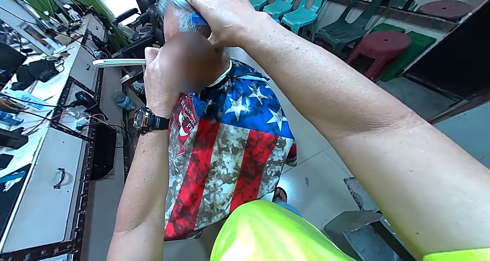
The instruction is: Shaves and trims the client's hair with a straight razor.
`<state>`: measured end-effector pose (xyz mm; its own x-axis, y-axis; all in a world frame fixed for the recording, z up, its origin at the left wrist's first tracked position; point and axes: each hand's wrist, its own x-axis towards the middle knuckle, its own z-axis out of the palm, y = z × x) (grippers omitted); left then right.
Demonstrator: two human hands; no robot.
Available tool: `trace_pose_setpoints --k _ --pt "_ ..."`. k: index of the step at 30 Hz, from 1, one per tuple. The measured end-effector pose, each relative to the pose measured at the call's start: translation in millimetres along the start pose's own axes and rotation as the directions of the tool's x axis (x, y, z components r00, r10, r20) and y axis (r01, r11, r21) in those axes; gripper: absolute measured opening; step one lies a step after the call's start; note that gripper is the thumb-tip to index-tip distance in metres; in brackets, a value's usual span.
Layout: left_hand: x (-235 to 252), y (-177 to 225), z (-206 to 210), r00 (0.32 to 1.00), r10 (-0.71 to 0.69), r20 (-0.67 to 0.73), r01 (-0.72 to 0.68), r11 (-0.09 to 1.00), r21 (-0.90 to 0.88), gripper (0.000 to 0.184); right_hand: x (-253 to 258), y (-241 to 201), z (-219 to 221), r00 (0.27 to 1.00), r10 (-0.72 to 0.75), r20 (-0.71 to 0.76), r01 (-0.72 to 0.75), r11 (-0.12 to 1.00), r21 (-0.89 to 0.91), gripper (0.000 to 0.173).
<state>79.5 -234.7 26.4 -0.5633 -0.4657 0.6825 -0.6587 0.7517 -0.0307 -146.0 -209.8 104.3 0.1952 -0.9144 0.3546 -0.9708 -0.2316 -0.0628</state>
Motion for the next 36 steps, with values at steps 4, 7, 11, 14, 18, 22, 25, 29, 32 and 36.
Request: trace_pose_setpoints --k 4,7,11,14,18,22,25,29,32,36 --pt "1.8 2.0 -4.3 0.999 -0.003 0.039 0.002 1.000 0.017 0.030 0.0 -0.4 0.2 1.000 -0.001 -0.002 0.001 1.000 0.002 0.096" --pt "4.2 3.9 -9.7 0.995 -0.011 0.098 0.009 1.000 0.023 0.029 -1.0 -0.5 -0.2 1.000 -0.005 0.003 0.005 1.000 0.007 0.094" --pt "4.4 1.1 -12.8 0.997 0.016 0.081 -0.015 1.000 -0.022 0.030 0.1 3.2 0.8 0.999 -0.031 -0.009 0.031 0.999 0.015 0.092" --pt "4.4 -1.2 -11.8 0.998 0.035 0.053 -0.033 0.999 -0.034 0.031 -0.6 4.9 -0.3 0.999 -0.037 -0.011 0.037 0.999 0.012 0.092" --pt "2.8 -4.0 -9.3 0.998 0.045 0.045 -0.044 0.999 -0.028 0.030 -0.6 3.7 1.5 1.000 -0.028 -0.013 0.027 1.000 -0.005 0.097" --pt "3.6 -4.7 -7.8 0.998 0.045 0.050 -0.044 0.999 -0.018 0.030 0.4 2.3 1.9 1.000 -0.010 -0.003 0.010 1.000 -0.010 0.100" --pt "4.5 -4.7 -7.1 0.998 0.046 0.052 -0.045 0.999 -0.009 0.029 0.8 0.9 1.8 1.000 0.003 0.001 -0.003 1.000 -0.019 0.100" --pt "5.1 -4.4 -8.7 0.996 0.035 0.085 -0.036 0.999 0.004 0.028 0.4 -1.0 1.7 1.000 0.018 0.003 -0.018 1.000 -0.021 0.098" --pt "5.2 -3.8 -11.0 0.989 0.028 0.144 -0.030 1.000 0.008 0.028 -0.1 -1.5 0.6 1.000 0.023 0.005 -0.023 1.000 -0.015 0.097" --pt "6.8 -4.0 -11.5 0.991 0.021 0.130 -0.021 1.000 -0.005 0.026 -0.2 -1.4 -0.2 1.000 0.017 0.006 -0.017 1.000 -0.008 0.095"
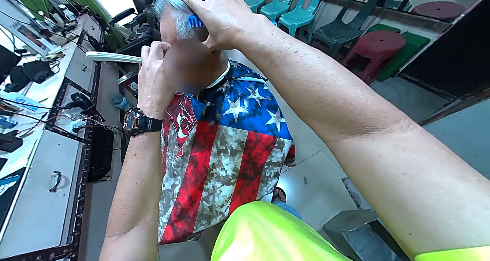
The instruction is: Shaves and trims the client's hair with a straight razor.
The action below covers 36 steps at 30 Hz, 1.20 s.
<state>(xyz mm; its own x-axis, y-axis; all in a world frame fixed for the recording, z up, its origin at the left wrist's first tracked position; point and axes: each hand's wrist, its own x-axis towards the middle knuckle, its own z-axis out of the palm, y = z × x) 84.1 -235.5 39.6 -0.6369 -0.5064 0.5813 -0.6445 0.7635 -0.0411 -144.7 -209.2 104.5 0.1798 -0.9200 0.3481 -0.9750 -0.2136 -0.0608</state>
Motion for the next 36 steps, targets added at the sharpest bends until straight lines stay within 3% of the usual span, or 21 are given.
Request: trace_pose_setpoints --k 3,8,12,17,22,26,31,36 --pt "0.4 -0.7 1.7 0.999 -0.008 -0.039 0.008 1.000 -0.007 0.026 -1.0 0.2 -0.3 1.000 -0.001 -0.009 0.001 1.000 0.007 0.095" --pt "-1.4 -0.5 3.0 1.000 0.003 0.021 -0.003 1.000 -0.001 0.024 -0.9 1.3 0.1 1.000 -0.002 -0.008 0.002 1.000 0.019 0.095" --pt "-2.3 0.1 3.7 0.999 -0.010 -0.051 0.010 1.000 0.004 0.024 -0.4 0.4 -0.6 1.000 0.012 -0.001 -0.011 1.000 0.006 0.095" --pt "-6.2 -1.7 7.9 1.000 0.003 0.024 -0.003 1.000 0.004 0.022 0.8 1.6 0.5 1.000 0.010 -0.008 -0.010 1.000 0.025 0.096" --pt "-10.2 -0.4 11.1 0.997 -0.026 -0.070 0.025 1.000 -0.014 0.022 1.1 0.5 -0.2 1.000 0.016 -0.004 -0.016 1.000 0.020 0.098" --pt "-14.5 -2.9 17.4 1.000 -0.001 -0.003 0.001 1.000 0.003 0.022 0.9 -0.2 -0.2 1.000 0.024 -0.005 -0.024 0.999 0.026 0.097" --pt "-16.2 -3.5 17.9 0.996 -0.011 -0.094 0.010 1.000 -0.014 0.023 1.1 -0.5 0.0 1.000 0.030 -0.009 -0.030 0.999 0.029 0.098" --pt "-19.4 -6.3 24.8 0.999 0.001 -0.036 -0.001 1.000 -0.007 0.022 0.2 -2.2 -2.0 0.999 0.039 -0.005 -0.039 0.999 0.030 0.099"
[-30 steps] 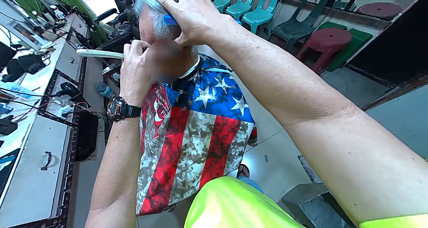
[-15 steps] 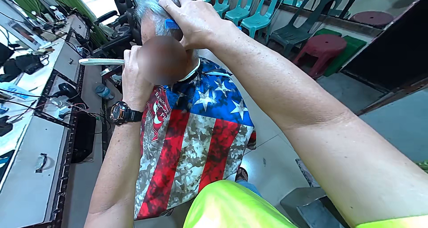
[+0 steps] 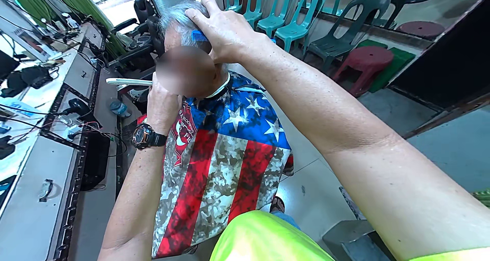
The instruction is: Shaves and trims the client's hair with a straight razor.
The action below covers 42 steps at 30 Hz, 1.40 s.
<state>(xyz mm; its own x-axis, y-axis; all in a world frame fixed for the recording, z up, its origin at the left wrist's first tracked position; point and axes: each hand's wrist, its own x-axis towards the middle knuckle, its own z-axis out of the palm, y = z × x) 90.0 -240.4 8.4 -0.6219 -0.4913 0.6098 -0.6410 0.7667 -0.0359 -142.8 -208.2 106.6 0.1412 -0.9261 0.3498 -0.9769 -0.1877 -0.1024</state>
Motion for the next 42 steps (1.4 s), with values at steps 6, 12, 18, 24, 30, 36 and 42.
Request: trace_pose_setpoints --k 6,12,18,24,30,36,42 --pt "-2.4 0.8 5.9 1.000 -0.014 -0.025 0.013 1.000 -0.008 0.022 0.0 0.9 0.4 1.000 0.005 -0.003 -0.005 1.000 0.007 0.100" --pt "-4.1 0.2 8.5 0.999 -0.016 -0.037 0.016 1.000 -0.016 0.023 1.0 2.6 1.1 1.000 0.008 -0.006 -0.008 1.000 0.008 0.099" --pt "-8.1 -1.7 13.9 1.000 -0.017 0.005 0.017 1.000 -0.023 0.021 2.3 3.5 3.0 1.000 0.006 -0.023 -0.006 1.000 0.011 0.100" --pt "-23.0 -1.5 21.0 0.996 -0.012 0.091 0.017 0.999 -0.051 0.020 0.4 10.6 4.4 0.997 -0.037 -0.068 0.043 0.995 0.090 0.096" --pt "-71.0 55.8 6.1 0.911 -0.398 0.105 0.308 0.490 -0.816 0.029 -91.9 25.1 31.4 0.903 0.195 -0.382 0.121 0.738 0.664 0.043" --pt "-73.4 152.1 6.5 0.785 -0.417 0.458 0.231 -0.490 -0.841 0.031 -193.2 -43.5 104.8 0.968 0.118 -0.221 0.106 0.604 0.790 0.034" --pt "-69.3 184.2 16.4 0.748 -0.425 0.510 0.330 -0.428 -0.841 0.031 -217.2 -8.8 110.2 0.929 0.121 -0.349 0.123 0.791 0.600 0.029"
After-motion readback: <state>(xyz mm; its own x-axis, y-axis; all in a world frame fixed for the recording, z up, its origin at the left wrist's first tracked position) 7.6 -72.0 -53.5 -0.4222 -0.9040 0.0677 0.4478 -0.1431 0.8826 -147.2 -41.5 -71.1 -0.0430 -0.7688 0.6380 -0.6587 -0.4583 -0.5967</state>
